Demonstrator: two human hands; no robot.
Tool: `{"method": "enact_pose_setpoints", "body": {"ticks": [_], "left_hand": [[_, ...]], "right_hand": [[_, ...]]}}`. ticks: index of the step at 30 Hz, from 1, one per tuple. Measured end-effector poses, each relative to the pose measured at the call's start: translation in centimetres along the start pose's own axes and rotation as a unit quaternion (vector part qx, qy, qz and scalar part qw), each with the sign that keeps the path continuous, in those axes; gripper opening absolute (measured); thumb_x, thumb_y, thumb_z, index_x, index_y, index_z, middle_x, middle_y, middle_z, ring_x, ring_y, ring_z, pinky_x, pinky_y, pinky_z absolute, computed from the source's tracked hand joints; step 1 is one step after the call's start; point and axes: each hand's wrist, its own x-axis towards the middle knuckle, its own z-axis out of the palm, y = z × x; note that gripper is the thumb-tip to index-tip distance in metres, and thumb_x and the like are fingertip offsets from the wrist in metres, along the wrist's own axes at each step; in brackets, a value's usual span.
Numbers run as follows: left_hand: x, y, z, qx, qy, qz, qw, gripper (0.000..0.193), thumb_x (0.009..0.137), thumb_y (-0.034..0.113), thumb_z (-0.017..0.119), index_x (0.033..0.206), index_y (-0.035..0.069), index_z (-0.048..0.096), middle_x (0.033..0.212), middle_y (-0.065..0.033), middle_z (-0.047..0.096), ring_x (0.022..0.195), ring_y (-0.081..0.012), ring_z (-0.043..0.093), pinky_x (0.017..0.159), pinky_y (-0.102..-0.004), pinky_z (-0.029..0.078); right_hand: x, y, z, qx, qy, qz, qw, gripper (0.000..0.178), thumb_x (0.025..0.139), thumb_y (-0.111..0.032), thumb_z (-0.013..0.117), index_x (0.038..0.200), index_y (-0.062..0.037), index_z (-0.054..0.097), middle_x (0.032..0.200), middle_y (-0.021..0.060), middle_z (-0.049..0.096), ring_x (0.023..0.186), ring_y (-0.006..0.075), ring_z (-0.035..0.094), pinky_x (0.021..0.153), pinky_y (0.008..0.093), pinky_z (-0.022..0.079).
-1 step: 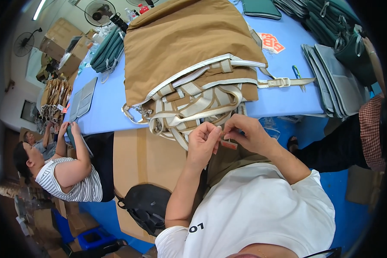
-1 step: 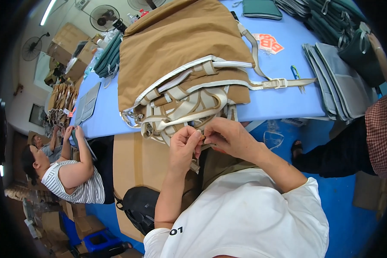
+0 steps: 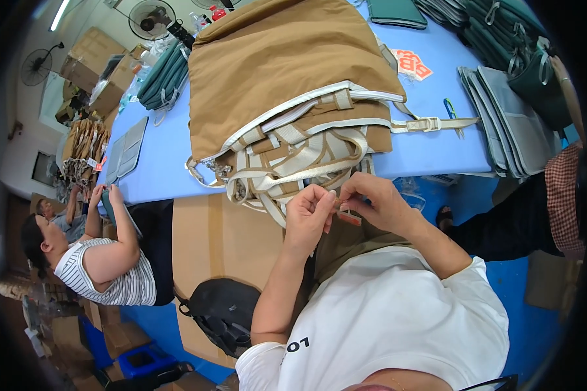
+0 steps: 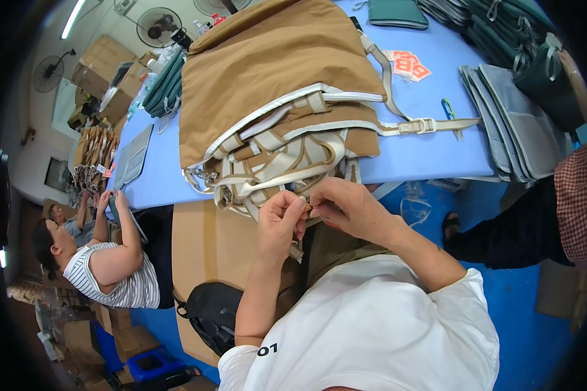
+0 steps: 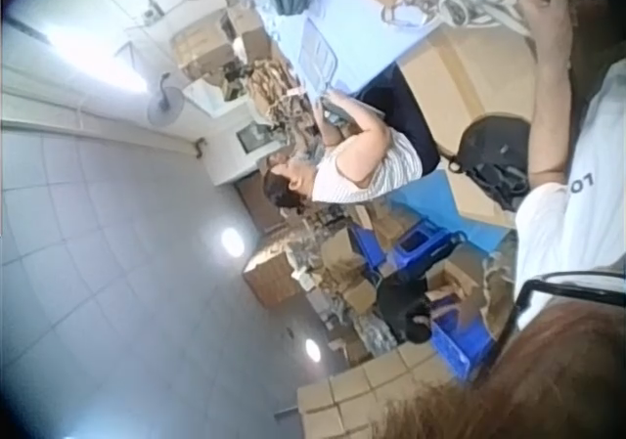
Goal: Assembling and inspecting a large canvas bag by checking its components and attaching labels.
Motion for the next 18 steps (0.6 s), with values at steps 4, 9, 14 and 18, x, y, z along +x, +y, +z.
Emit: {"method": "enact_pose_setpoints", "body": {"ticks": [4, 9, 14, 18], "left_hand": [[-0.1, -0.4, 0.3, 0.011, 0.034, 0.028, 0.999, 0.015, 0.087, 0.012, 0.055, 0.074, 0.005, 0.051, 0.061, 0.0022, 0.051, 0.046, -0.0026, 0.042, 0.040, -0.0160, 0.034], [-0.3, -1.0, 0.2, 0.136, 0.091, 0.107, 0.981, 0.015, 0.085, 0.010, 0.057, 0.073, 0.003, 0.052, 0.062, 0.0032, 0.047, 0.050, -0.0028, 0.039, 0.046, -0.0169, 0.033], [-0.4, -0.2, 0.4, 0.264, 0.114, 0.232, 0.929, 0.013, 0.081, 0.004, 0.059, 0.071, -0.002, 0.052, 0.064, -0.0030, 0.045, 0.054, -0.0083, 0.040, 0.048, -0.0224, 0.034], [-0.6, 0.4, 0.5, 0.319, 0.121, 0.280, 0.897, 0.011, 0.079, 0.002, 0.059, 0.071, -0.001, 0.052, 0.063, -0.0052, 0.046, 0.053, -0.0110, 0.042, 0.048, -0.0238, 0.035]], "right_hand": [[0.0, -0.2, 0.3, -0.003, 0.007, -0.008, 1.000, 0.015, 0.072, 0.001, 0.063, 0.082, -0.0008, 0.052, 0.073, 0.0095, 0.054, 0.066, 0.0221, 0.055, 0.057, 0.0299, 0.045], [0.5, -1.1, 0.2, 0.001, 0.018, 0.039, 0.999, 0.012, 0.073, 0.001, 0.060, 0.082, -0.0002, 0.052, 0.072, 0.0098, 0.055, 0.063, 0.0214, 0.056, 0.056, 0.0292, 0.046], [0.7, -0.5, 0.6, -0.015, 0.038, -0.016, 0.999, 0.010, 0.073, 0.001, 0.061, 0.082, -0.0012, 0.056, 0.070, 0.0076, 0.056, 0.059, 0.0147, 0.055, 0.050, 0.0249, 0.044], [0.8, -0.5, 0.9, -0.032, 0.043, -0.031, 0.998, 0.011, 0.072, 0.002, 0.061, 0.081, -0.0012, 0.055, 0.070, 0.0084, 0.055, 0.059, 0.0168, 0.055, 0.051, 0.0262, 0.045]]}}
